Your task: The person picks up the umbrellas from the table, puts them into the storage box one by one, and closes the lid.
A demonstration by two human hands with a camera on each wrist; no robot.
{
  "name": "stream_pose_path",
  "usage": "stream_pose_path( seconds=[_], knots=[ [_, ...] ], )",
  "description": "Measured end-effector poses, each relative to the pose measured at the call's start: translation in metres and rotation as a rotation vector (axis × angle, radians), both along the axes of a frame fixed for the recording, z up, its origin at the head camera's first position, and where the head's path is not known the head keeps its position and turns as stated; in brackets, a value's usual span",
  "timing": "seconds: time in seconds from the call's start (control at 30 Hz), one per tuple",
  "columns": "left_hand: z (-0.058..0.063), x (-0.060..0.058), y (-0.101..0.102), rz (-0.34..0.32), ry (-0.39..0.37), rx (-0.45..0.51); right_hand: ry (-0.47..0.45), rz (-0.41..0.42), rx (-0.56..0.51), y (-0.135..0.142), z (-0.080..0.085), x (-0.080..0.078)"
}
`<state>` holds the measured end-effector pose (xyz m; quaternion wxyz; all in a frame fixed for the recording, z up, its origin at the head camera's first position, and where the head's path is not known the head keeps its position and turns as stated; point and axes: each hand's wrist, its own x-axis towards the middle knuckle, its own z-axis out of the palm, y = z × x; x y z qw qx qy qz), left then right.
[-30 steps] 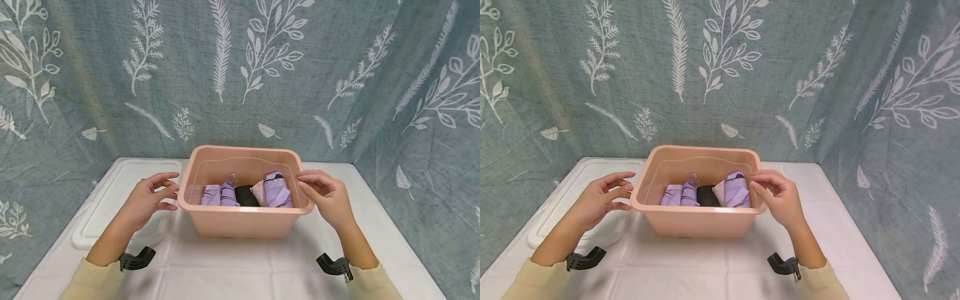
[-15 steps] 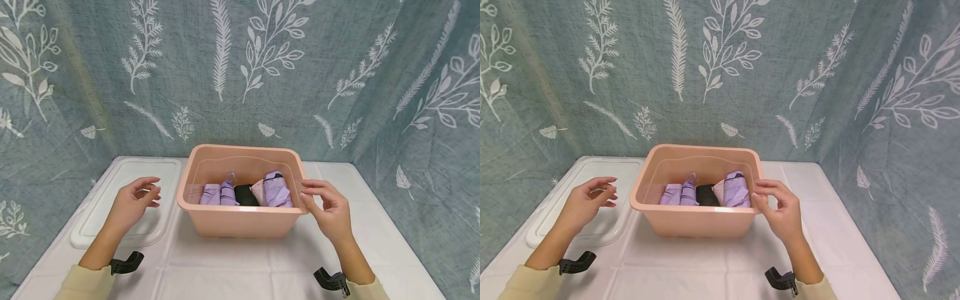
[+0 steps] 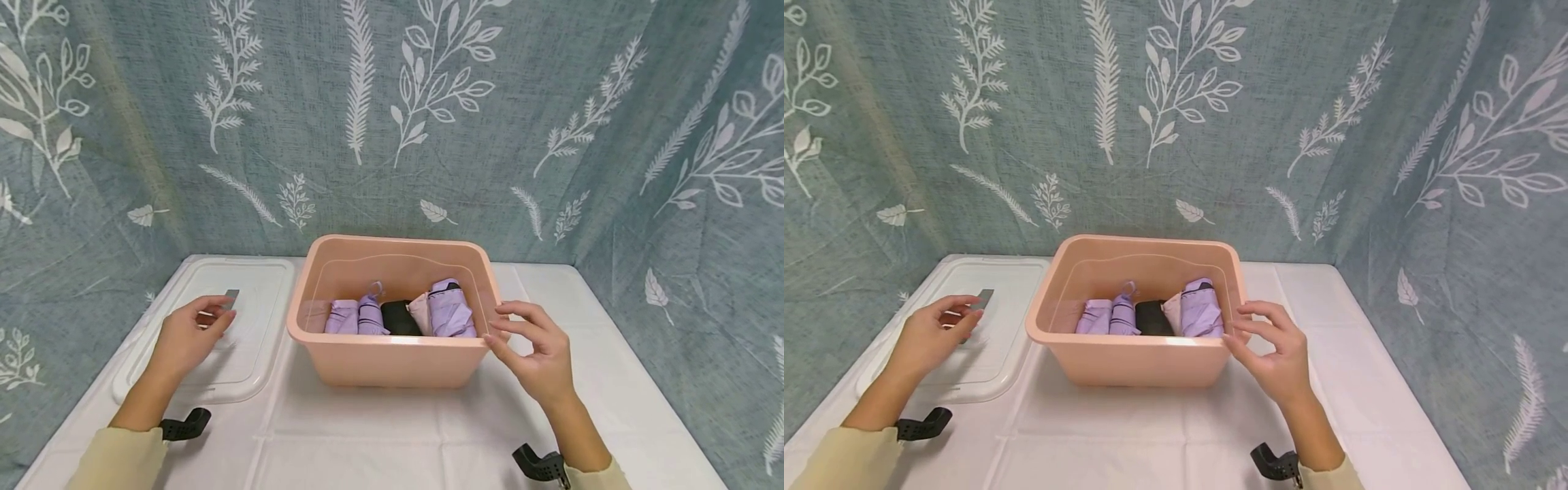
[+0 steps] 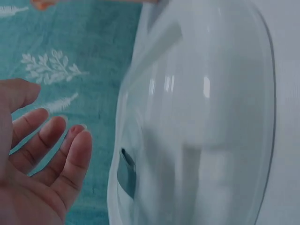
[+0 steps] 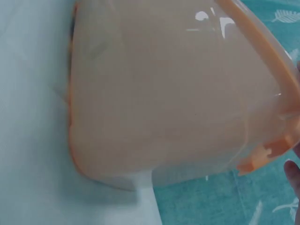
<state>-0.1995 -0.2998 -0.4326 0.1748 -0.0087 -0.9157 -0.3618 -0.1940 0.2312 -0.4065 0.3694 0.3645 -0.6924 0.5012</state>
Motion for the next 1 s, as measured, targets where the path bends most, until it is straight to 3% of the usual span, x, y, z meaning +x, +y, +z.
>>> stream_pose_path(
  seconds=[0.17, 0.43, 1.0],
  knots=[
    [-0.004, -0.003, -0.01, 0.05, 0.002, -0.069, 0.088, 0.001, 0.032, 0.001, -0.002, 0.0],
    [-0.01, -0.007, -0.022, 0.063, -0.028, -0.091, 0.167, -0.001, 0.085, 0.002, -0.002, 0.001],
    [-0.012, -0.028, -0.03, 0.0, -0.127, -0.177, 0.378, -0.122, 0.15, -0.005, 0.011, 0.008]
  ],
)
